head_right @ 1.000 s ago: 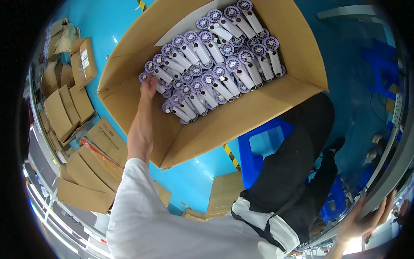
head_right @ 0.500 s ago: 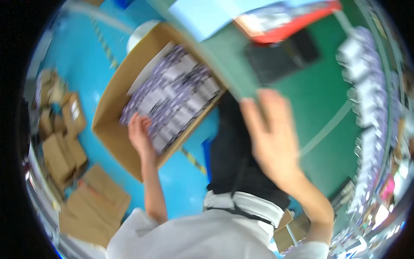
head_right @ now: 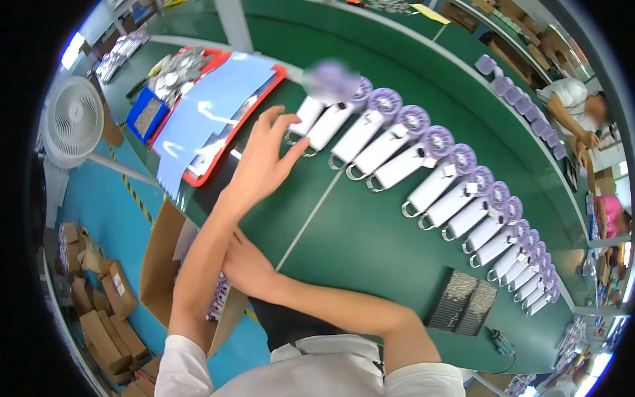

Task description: Packing handheld fans into a box and sorting small screws into a component tray on an assembly line.

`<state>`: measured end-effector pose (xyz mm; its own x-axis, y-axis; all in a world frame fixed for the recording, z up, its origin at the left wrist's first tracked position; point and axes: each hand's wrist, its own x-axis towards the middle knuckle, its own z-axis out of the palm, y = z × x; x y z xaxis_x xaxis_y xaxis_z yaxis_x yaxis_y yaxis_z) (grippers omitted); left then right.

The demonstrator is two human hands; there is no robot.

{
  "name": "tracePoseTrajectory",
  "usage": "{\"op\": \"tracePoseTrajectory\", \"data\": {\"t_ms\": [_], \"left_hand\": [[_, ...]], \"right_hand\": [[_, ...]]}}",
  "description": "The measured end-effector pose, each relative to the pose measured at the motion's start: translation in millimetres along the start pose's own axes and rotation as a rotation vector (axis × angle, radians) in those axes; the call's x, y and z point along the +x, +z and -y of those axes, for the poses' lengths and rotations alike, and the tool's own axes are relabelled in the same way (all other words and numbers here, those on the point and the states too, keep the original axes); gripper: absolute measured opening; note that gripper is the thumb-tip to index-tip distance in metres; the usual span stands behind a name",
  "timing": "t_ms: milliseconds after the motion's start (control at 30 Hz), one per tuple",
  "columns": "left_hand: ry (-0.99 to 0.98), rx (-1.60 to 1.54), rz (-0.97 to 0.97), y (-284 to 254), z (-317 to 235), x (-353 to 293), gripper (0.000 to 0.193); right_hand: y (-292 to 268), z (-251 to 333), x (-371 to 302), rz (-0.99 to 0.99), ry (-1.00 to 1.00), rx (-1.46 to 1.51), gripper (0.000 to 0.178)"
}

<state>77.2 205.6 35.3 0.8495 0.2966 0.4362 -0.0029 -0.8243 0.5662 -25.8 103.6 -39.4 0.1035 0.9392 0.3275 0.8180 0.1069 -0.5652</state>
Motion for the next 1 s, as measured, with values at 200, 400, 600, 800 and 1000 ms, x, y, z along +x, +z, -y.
{"op": "tracePoseTrajectory", "data": {"t_ms": [200, 400, 600, 800, 1000], "left_hand": [[-0.227, 0.393, 0.292, 62.4, 6.9, 72.0, 0.070], [-0.186, 0.204, -0.021, 89.5, 4.4, 73.9, 0.060], [-0.301, 0.235, -0.139, 81.3, 25.7, 63.5, 0.076], [-0.157, 0.215, -0.462, -45.2, -22.0, -44.7, 0.062], [-0.210, 0.442, -0.619, -144.5, 8.6, -206.0, 0.057]], "right_hand": [[-7.5, 3.8, 1.7, -0.044, 0.322, 0.884, 0.042], [5.5, -21.6, 4.7, -0.021, 0.030, 0.047, 0.050], [6.0, -10.3, 11.9, -0.032, -0.134, -0.140, 0.052], [-10.7, 0.7, 3.6, 0.025, -0.135, 0.039, 0.044], [-14.3, -6.3, 4.0, 0.102, 0.012, -0.205, 0.044]]}}
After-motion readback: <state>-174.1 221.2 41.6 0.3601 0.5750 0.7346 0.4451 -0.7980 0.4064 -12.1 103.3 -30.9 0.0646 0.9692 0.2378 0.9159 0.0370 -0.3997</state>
